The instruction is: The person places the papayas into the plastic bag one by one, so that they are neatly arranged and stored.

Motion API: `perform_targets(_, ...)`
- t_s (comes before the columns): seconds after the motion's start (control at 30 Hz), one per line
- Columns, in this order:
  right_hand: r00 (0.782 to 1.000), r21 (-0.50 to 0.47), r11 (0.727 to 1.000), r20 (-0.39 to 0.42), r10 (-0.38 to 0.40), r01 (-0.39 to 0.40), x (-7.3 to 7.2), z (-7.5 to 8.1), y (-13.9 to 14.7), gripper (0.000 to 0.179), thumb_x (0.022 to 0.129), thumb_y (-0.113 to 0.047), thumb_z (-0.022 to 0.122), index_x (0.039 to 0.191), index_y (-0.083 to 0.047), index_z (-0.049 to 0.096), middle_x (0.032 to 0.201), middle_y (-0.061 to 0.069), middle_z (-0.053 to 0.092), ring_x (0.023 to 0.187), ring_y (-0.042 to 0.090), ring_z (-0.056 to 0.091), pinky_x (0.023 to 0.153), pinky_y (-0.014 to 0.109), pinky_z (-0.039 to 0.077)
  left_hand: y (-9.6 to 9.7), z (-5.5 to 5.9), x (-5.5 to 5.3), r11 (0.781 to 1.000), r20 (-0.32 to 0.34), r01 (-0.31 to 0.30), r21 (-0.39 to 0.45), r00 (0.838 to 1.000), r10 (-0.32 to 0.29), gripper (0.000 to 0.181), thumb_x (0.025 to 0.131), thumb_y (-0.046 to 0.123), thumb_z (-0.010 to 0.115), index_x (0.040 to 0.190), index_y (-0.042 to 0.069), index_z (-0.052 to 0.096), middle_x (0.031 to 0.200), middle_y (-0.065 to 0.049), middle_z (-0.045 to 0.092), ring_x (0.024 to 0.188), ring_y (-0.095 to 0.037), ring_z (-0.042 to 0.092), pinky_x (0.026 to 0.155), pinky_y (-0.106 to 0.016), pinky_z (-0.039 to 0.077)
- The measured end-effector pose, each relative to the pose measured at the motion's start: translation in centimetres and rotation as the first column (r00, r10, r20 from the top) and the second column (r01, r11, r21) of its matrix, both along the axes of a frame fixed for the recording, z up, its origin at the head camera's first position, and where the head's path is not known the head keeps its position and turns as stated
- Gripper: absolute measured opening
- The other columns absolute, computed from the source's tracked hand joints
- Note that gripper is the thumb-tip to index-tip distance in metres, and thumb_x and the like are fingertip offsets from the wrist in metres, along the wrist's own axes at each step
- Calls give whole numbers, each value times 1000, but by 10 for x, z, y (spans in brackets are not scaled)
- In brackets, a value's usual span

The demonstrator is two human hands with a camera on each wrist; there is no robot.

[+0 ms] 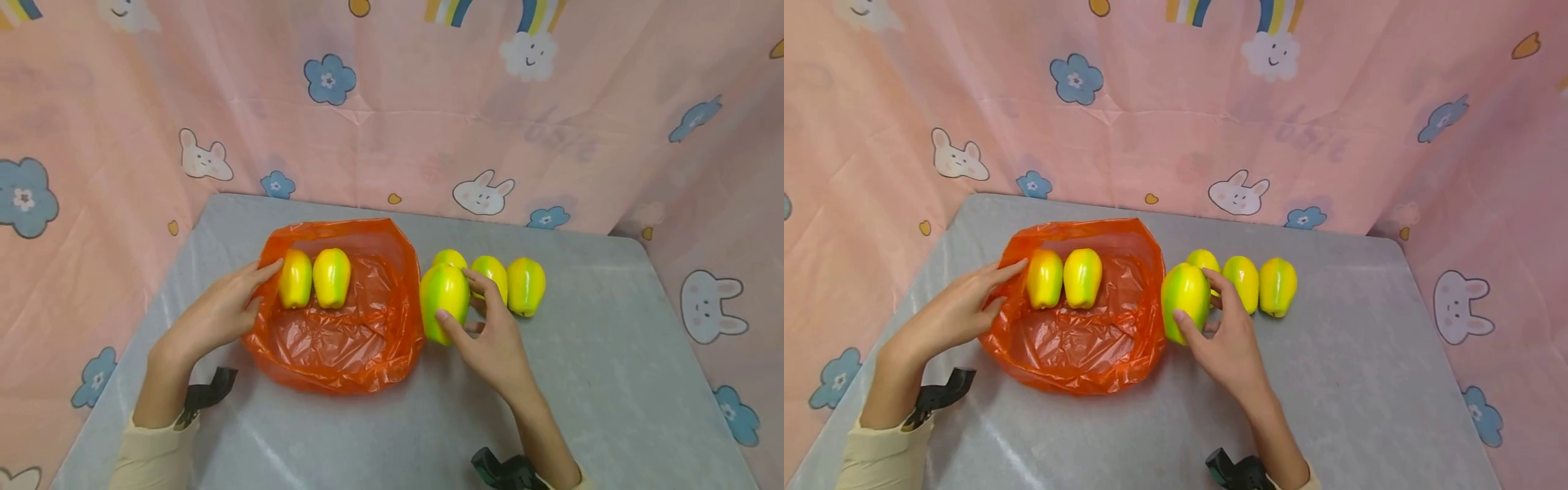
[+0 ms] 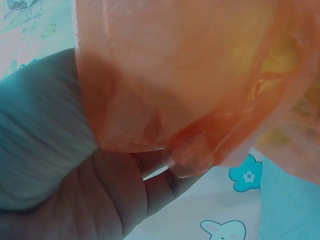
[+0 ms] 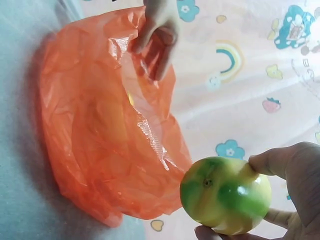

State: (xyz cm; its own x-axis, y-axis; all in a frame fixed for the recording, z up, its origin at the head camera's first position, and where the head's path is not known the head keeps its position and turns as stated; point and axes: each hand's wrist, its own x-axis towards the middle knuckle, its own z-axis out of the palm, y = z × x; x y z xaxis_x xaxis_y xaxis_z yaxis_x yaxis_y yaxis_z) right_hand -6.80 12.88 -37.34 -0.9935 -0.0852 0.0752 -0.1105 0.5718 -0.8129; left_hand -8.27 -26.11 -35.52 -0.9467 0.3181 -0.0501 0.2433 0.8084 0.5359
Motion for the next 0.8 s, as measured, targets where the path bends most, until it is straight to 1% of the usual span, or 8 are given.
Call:
perform_targets(0.1,1000,-4,1000,5,4,-4,-2,3,-3,74,94,-31,79,156,-18,40,155,13,51,135,40,60,93,48,65,0,0,0,1000,-3,-2,2,1000,2,69,94,-7,57,161,2,41,162,-24,47,137,-43,55,111,-64,51)
perform_targets(0.17,1000,-8,1000,4,9,-9,-4,5,-6,75,94,-30,79,156,-18,39,155,13,50,135,39,60,95,50,64,0,0,0,1000,-2,-5,2,1000,5,69,95,-6,58,161,2,41,162,-24,47,136,-43,56,110,-64,51)
perform_targets(0.37,999,-1,999,-19,41,-41,-10,11,-13,79,93,-28,80,159,-18,37,155,14,49,134,38,60,96,53,64,-1,0,1,1000,3,-6,4,1000,6,70,95,-6,58,162,2,40,162,-24,47,134,-42,56,109,-63,53)
perform_targets(0.57,998,28,998,-29,53,-52,-15,17,-19,82,92,-30,80,160,-20,37,157,13,49,134,35,61,95,50,64,-1,0,2,1000,2,-5,2,1000,5,70,94,-6,57,162,2,40,162,-24,47,132,-41,57,108,-63,53)
perform_targets(0.67,997,17,997,-20,72,-72,-19,18,-22,81,92,-29,80,160,-20,36,157,12,48,135,35,61,95,50,64,-1,0,1,1000,4,-5,4,1000,5,70,94,-6,57,162,2,40,161,-24,48,131,-41,58,107,-62,54)
perform_targets(0.8,994,-24,993,-20,112,-112,-25,17,-26,80,93,-27,79,160,-19,36,156,12,47,135,36,61,93,50,65,-1,-1,2,1000,-4,-2,5,1000,2,70,94,-7,57,161,2,41,162,-24,48,131,-41,57,107,-63,54)
